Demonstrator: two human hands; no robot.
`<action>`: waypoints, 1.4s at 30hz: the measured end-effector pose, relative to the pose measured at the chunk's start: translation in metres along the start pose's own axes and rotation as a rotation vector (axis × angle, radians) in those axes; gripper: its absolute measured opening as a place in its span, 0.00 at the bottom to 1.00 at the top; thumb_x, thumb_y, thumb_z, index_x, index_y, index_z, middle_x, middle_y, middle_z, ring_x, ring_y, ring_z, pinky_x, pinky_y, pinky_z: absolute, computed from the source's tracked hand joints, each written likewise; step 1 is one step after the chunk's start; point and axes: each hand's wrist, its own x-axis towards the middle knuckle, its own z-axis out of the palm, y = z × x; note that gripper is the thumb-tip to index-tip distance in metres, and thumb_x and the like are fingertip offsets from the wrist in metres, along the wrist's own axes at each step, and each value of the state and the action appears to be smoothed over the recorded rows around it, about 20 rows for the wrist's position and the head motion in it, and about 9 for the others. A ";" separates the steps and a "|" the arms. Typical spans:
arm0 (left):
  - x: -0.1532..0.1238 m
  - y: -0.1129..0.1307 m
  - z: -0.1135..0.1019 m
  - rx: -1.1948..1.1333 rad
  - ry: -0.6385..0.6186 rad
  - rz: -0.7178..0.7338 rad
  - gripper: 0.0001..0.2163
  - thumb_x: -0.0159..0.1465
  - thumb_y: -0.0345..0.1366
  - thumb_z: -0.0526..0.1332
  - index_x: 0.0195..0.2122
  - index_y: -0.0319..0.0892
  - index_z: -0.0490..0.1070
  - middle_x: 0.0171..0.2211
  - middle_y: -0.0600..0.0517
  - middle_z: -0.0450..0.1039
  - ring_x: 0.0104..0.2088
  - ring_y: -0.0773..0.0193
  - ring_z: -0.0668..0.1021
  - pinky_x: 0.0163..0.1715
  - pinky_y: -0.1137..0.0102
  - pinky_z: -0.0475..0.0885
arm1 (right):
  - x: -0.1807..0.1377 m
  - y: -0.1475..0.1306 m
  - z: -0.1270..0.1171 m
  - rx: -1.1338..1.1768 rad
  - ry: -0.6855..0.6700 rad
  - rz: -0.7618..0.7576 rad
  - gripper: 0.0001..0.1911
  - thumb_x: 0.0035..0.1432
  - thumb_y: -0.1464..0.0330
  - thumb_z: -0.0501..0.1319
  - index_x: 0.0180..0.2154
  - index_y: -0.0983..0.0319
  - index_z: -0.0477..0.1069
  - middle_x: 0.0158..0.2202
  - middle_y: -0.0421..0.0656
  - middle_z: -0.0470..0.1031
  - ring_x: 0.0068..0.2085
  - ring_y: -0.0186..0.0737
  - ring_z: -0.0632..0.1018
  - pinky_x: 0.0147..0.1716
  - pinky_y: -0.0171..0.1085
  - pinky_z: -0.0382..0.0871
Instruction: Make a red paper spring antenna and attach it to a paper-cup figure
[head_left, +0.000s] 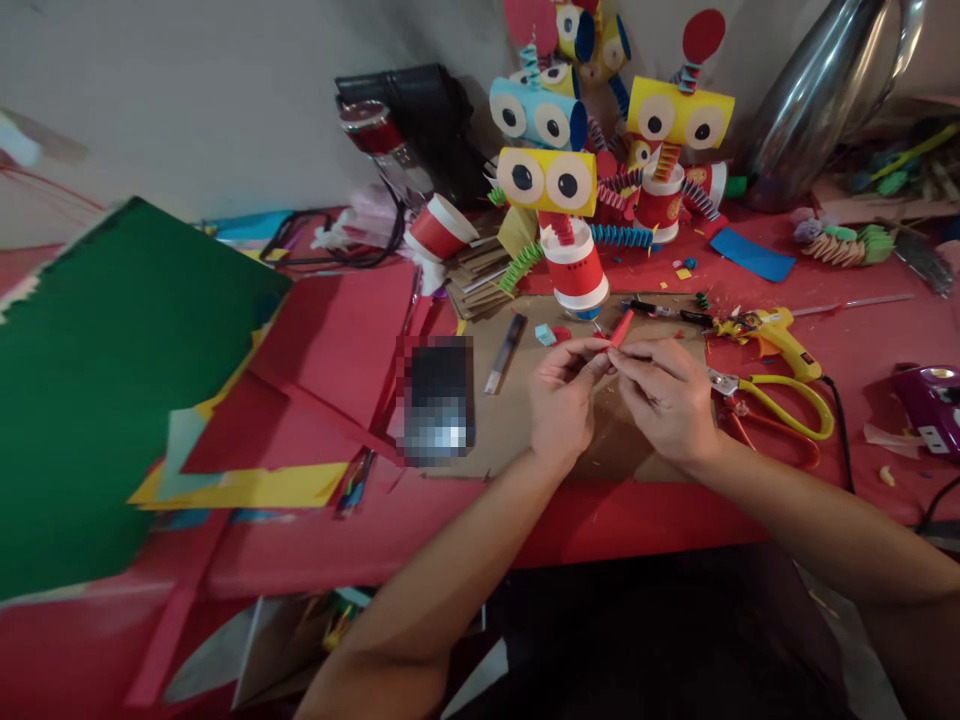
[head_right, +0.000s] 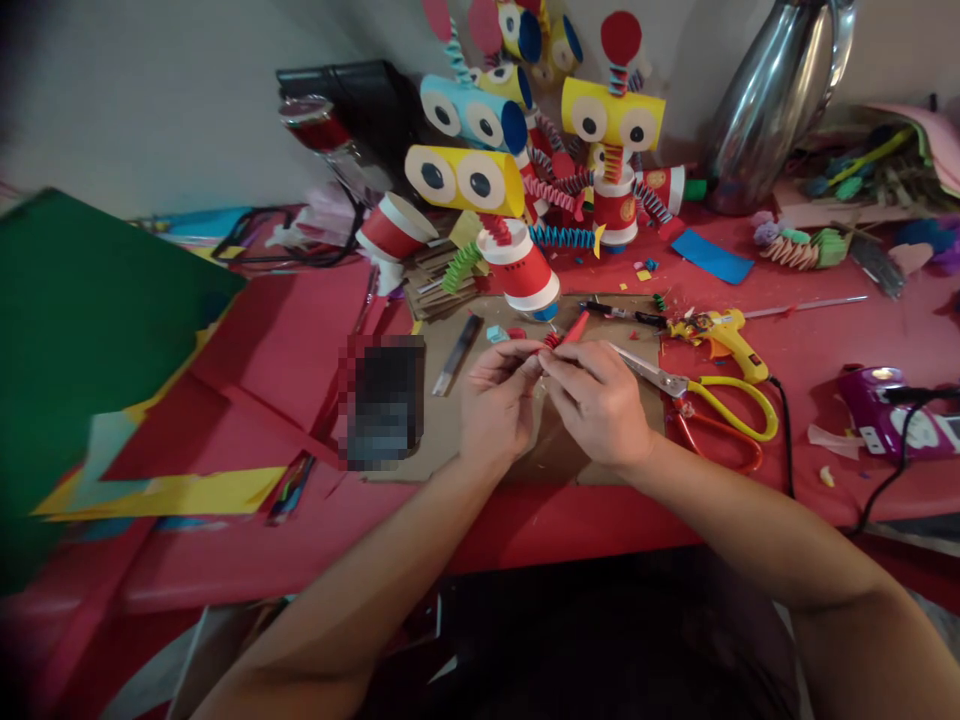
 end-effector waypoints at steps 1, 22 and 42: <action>0.000 0.000 -0.001 -0.001 0.005 -0.006 0.07 0.47 0.29 0.74 0.27 0.45 0.80 0.25 0.56 0.78 0.28 0.73 0.77 0.32 0.78 0.73 | 0.000 0.000 0.000 -0.008 -0.011 -0.010 0.12 0.63 0.76 0.57 0.43 0.61 0.78 0.36 0.48 0.79 0.37 0.40 0.78 0.35 0.41 0.75; 0.004 0.002 -0.002 -0.016 -0.010 -0.180 0.05 0.50 0.29 0.72 0.27 0.45 0.79 0.29 0.54 0.80 0.31 0.68 0.80 0.40 0.69 0.77 | 0.013 0.006 -0.012 0.310 -0.104 0.478 0.11 0.59 0.71 0.62 0.38 0.52 0.82 0.34 0.41 0.79 0.37 0.38 0.78 0.39 0.40 0.75; 0.009 0.014 -0.002 -0.066 -0.054 -0.333 0.02 0.52 0.29 0.71 0.26 0.42 0.81 0.28 0.51 0.81 0.31 0.65 0.82 0.37 0.70 0.79 | 0.018 0.021 -0.022 0.139 -0.208 0.049 0.12 0.59 0.73 0.60 0.39 0.54 0.81 0.40 0.44 0.77 0.41 0.39 0.78 0.41 0.42 0.75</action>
